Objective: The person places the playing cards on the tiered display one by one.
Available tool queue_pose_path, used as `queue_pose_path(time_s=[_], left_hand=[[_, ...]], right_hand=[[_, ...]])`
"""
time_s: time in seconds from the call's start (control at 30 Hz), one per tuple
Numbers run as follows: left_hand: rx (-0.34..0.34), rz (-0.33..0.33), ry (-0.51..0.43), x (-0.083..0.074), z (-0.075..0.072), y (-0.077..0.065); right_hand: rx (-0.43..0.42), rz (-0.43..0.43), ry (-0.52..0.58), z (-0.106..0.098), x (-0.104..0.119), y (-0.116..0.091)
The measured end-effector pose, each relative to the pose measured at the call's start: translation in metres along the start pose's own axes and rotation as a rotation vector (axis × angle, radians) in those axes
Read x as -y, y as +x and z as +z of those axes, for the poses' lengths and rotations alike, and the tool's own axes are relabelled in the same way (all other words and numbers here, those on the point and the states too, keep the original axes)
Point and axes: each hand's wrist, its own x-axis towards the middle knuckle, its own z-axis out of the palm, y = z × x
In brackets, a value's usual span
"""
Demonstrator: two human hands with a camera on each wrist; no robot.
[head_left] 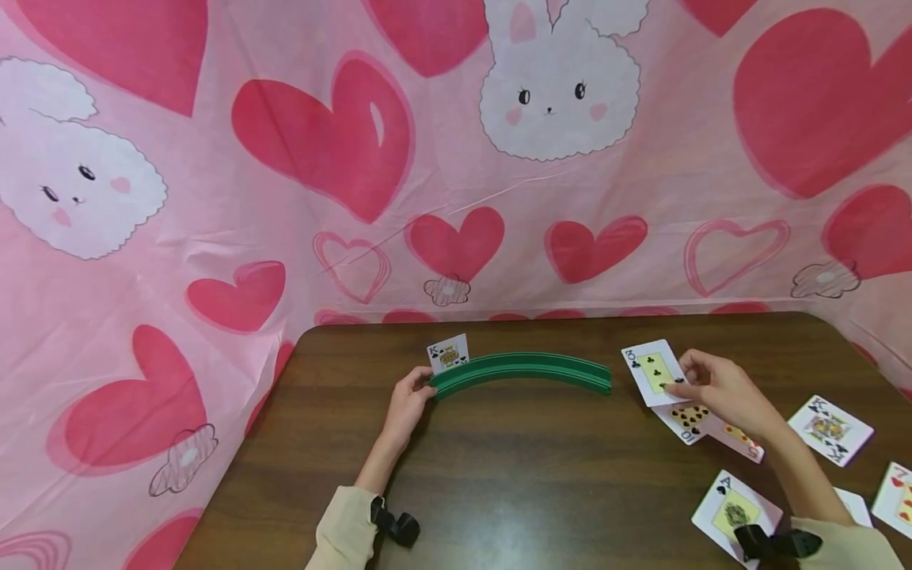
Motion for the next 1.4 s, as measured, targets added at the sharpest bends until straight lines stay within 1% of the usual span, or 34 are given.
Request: queue_pose_path(time_s=[0.07,0.2,0.33,0.47,0.57,0.63,0.8,0.93,1.17,1.2,1.3,1.4], left_hand=[[0.0,0.005,0.002,-0.001,0.0,0.001],[0.001,0.014,0.007,-0.001,0.0,0.001],[0.006,0.02,0.014,0.0,0.0,-0.001],[0.014,0.018,0.015,0.001,0.0,-0.002],[0.007,0.015,0.011,0.001,-0.001,-0.002],[-0.001,0.03,0.017,0.001,-0.001,-0.001],[-0.021,0.023,0.012,0.0,0.0,-0.001],[-0.017,0.001,0.01,0.0,0.0,-0.004],[-0.011,0.002,-0.002,0.0,0.0,-0.005],[-0.007,0.0,0.0,-0.005,0.0,-0.007],[-0.004,-0.004,0.004,-0.005,0.0,-0.007],[0.003,-0.012,0.004,-0.005,0.0,-0.006]], right_hand=[[-0.034,-0.014,-0.039,-0.001,0.003,0.0],[-0.073,-0.038,-0.036,-0.004,0.014,0.004],[-0.065,-0.045,0.004,-0.001,0.03,0.011],[-0.051,-0.067,0.007,0.005,0.047,0.017],[-0.077,-0.099,-0.013,0.009,0.056,0.021],[-0.102,-0.117,-0.01,0.011,0.061,0.023],[-0.135,-0.128,0.049,0.016,0.075,0.028],[-0.148,-0.142,0.107,0.021,0.083,0.031],[-0.183,-0.157,0.174,0.027,0.096,0.039],[-0.19,-0.159,0.186,0.028,0.098,0.04],[-0.191,-0.171,0.211,0.029,0.101,0.042],[-0.181,-0.179,0.215,0.03,0.103,0.044]])
